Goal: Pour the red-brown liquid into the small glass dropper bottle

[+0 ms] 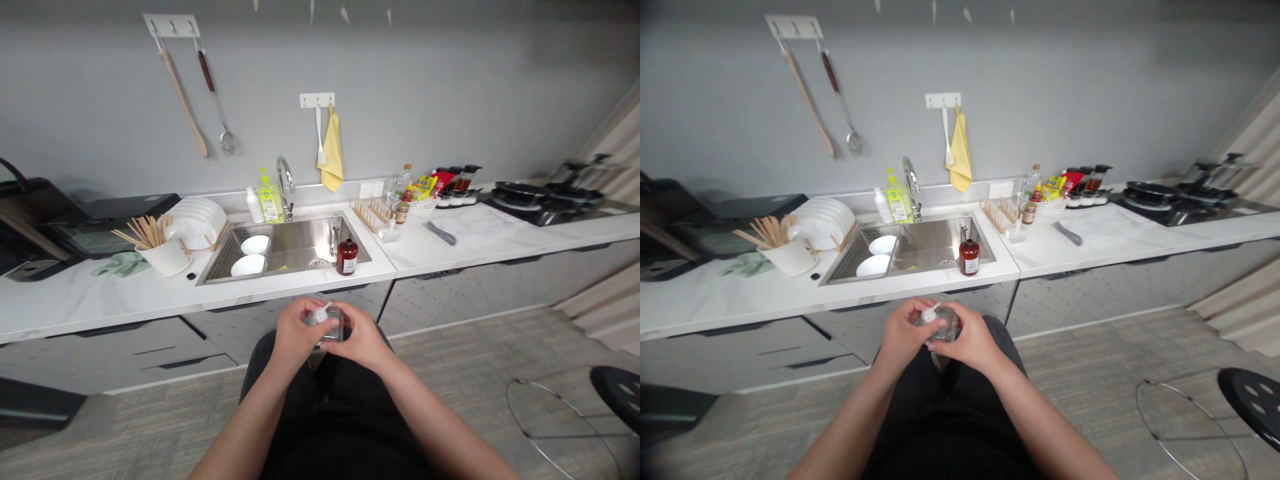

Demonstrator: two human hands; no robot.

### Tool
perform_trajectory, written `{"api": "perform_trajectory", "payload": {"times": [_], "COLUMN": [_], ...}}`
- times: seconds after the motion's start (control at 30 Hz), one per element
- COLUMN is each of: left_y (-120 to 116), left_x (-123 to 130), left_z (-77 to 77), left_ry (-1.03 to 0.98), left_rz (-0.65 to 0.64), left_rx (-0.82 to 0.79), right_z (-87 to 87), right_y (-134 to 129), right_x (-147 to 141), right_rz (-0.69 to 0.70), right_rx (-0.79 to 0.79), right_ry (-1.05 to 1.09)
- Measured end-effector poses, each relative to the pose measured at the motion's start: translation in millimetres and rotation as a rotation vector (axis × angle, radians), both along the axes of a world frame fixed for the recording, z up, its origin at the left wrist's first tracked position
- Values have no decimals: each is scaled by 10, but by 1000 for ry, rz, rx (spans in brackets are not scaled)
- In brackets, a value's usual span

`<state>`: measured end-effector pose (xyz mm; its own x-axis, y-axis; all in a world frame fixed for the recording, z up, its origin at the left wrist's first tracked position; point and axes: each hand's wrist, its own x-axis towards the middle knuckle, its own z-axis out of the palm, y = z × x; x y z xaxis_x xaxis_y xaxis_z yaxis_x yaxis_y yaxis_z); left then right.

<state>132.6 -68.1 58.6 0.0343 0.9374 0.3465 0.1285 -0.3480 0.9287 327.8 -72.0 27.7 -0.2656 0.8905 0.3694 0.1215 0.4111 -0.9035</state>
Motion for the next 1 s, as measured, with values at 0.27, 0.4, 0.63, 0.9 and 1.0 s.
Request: {"api": "perform_trajectory", "payload": {"times": [0.27,0.4,0.63,0.9,1.0], "left_y": [-65,-70,-166,-99,-116], "left_x": [-163,-151,-173,-233,-284], "left_z": [-62,-117,-30,-183,-145], "left_ry": [-45,-43,-3,-141,-184], "left_rz": [-299,-141,-285,-192,-339], "left_rx": [69,7,6,-12,-76], "right_z": [15,-7,-13,25,2], "right_y": [-1,-39,-69,-107,-91], "right_x": [-35,-54,-80,-59,-54], "right_rz": [22,45,66,92,101], "right_rx": [-42,-78,-88,-136,-125], "right_ry": [77,97,120,134,134]}}
